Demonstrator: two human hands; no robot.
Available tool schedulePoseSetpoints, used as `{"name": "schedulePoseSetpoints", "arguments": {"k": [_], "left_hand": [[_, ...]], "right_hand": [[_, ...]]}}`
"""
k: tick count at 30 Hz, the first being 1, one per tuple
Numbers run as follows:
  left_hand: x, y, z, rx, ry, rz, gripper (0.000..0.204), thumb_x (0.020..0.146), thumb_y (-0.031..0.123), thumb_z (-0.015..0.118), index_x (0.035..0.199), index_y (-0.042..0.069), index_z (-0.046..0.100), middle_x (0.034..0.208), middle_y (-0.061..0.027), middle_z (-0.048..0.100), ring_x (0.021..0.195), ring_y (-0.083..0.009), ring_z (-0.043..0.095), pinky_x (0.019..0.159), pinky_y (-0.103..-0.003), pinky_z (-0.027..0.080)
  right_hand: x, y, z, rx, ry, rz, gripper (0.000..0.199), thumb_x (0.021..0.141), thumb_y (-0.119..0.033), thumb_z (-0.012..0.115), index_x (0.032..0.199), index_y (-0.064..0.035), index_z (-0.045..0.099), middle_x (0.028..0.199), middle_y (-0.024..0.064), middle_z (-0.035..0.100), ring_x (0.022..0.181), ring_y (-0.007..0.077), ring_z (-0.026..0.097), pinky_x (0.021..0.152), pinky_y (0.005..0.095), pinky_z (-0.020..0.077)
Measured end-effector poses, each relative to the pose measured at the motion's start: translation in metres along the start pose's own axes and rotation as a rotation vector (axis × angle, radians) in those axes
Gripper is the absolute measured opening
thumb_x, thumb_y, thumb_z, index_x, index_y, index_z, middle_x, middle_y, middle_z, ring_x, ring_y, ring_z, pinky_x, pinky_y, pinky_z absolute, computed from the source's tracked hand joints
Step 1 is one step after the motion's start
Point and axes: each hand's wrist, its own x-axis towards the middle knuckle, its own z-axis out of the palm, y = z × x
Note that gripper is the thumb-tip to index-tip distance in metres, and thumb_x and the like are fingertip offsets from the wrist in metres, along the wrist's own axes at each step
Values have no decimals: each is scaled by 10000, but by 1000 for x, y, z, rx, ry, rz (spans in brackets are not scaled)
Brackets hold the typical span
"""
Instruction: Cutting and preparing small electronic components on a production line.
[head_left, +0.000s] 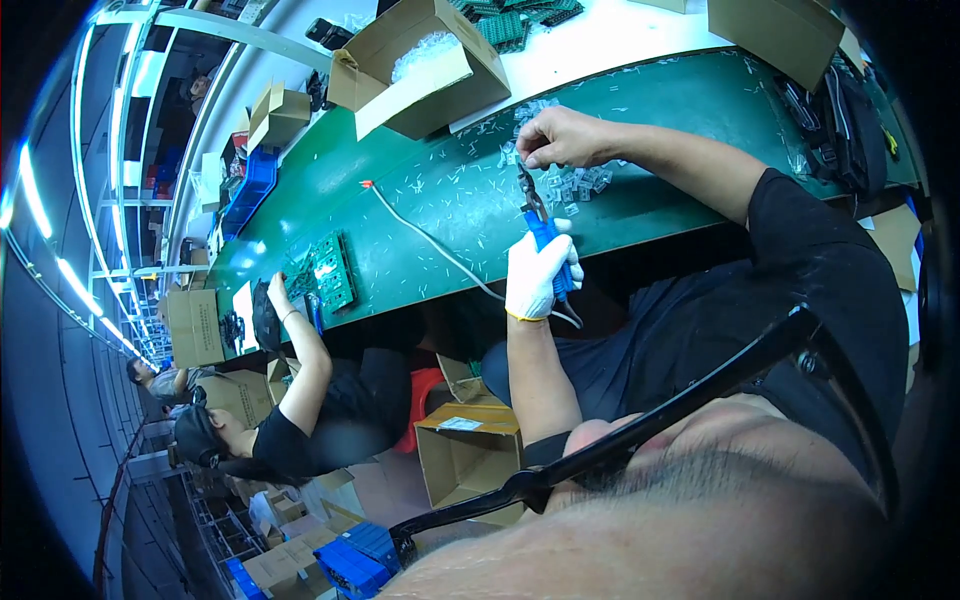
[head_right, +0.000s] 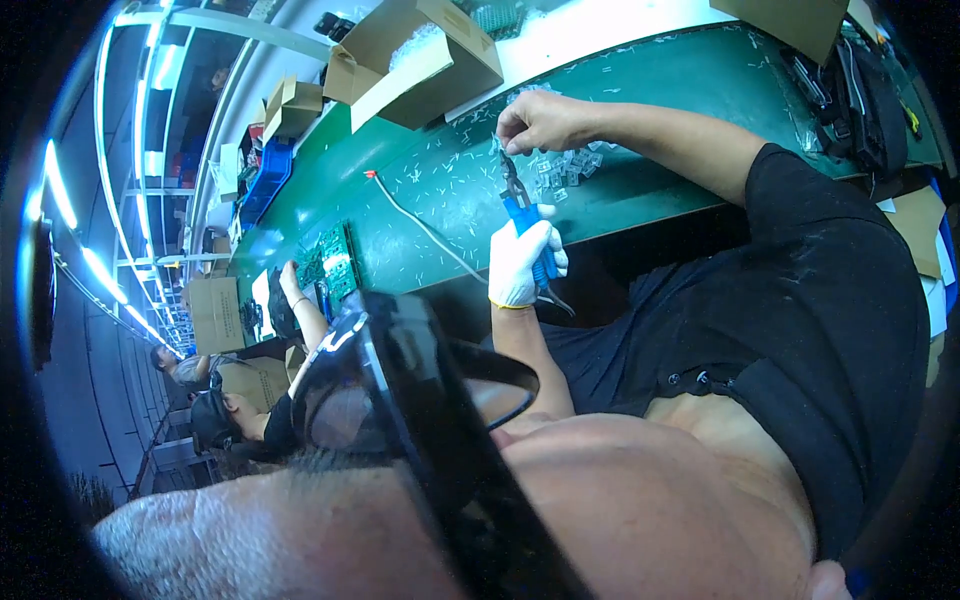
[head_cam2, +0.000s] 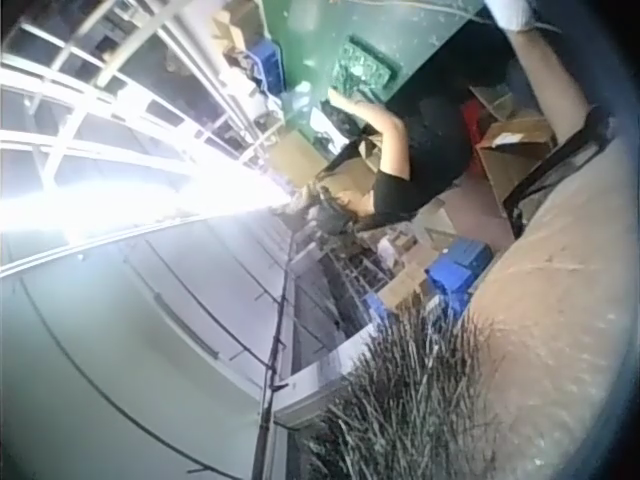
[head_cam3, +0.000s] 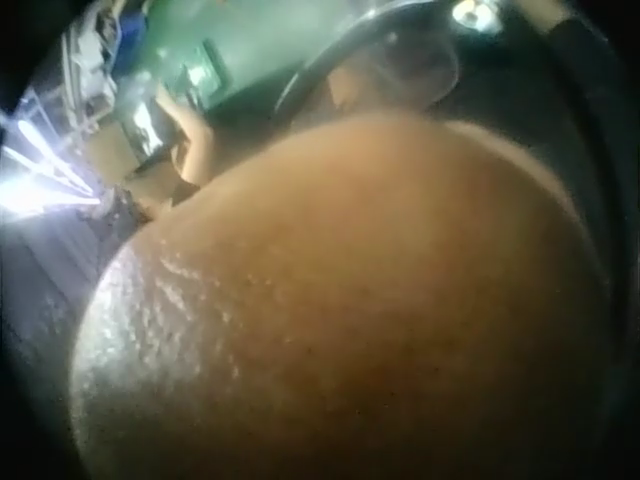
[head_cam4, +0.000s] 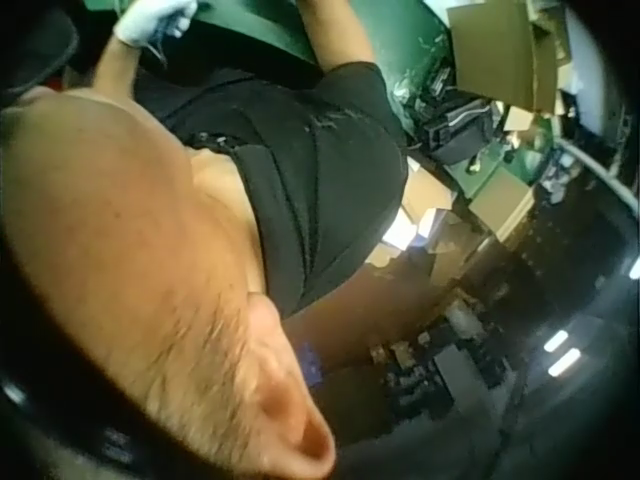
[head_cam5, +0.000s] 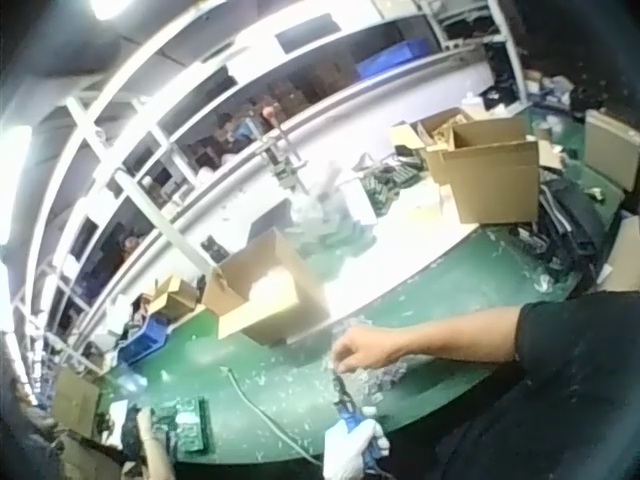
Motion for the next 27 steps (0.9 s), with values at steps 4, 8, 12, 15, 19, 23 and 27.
{"name": "schedulePoseSetpoints", "arguments": {"k": [4, 8, 12, 15, 19, 23, 27], "left_hand": [[-2, -3, 0, -112, 12, 72, 397, 955, 135, 648, 1283, -60, 543, 829, -97, 660, 642, -192, 666, 587, -323, 586], [5, -10, -9, -157, 16, 142, 423, 965, 151, 637, 1308, -68, 521, 830, -104, 662, 648, -197, 671, 583, -328, 586], [8, -13, -15, -307, -44, 119, 502, 977, 185, 634, 1374, -70, 462, 928, -146, 676, 762, -272, 714, 670, -408, 617], [9, -15, -21, -333, -43, 129, 497, 979, 182, 627, 1375, -70, 463, 942, -155, 679, 773, -282, 718, 671, -412, 619], [11, -17, -24, -348, -47, 131, 498, 980, 180, 622, 1380, -69, 461, 950, -160, 682, 782, -287, 720, 680, -417, 620], [11, -18, -28, -285, -44, 130, 576, 978, 269, 634, 1409, -51, 427, 983, -178, 665, 822, -330, 702, 708, -474, 599], [10, -16, -22, -341, -32, 124, 501, 981, 190, 620, 1384, -63, 465, 948, -156, 681, 778, -284, 719, 685, -415, 618]], "right_hand": [[1, 1, -1, 90, -19, -46, 103, 888, -65, 737, 957, 7, 715, 855, 77, 713, 781, 159, 656, 734, 327, 542], [4, 5, -3, 109, -19, -55, 98, 875, -43, 745, 945, 8, 699, 849, 63, 705, 787, 142, 649, 737, 320, 540], [5, 9, -2, 159, -42, -60, 113, 860, -18, 749, 944, 10, 678, 859, 56, 702, 796, 132, 644, 749, 315, 540], [7, 9, -1, 155, -50, -33, 131, 844, -12, 756, 945, 14, 676, 870, 65, 706, 807, 142, 652, 766, 318, 545], [5, 14, -7, -142, -162, -16, 178, 824, -55, 772, 959, 23, 685, 903, 106, 732, 845, 198, 691, 798, 354, 554], [7, 24, -3, -320, -311, -19, 253, 800, -117, 784, 1013, 7, 729, 932, 124, 752, 889, 255, 716, 821, 400, 555], [12, 35, 6, -420, 29, -48, 233, 844, -135, 716, 1052, -33, 745, 974, 179, 752, 928, 346, 714, 847, 449, 548]]}}
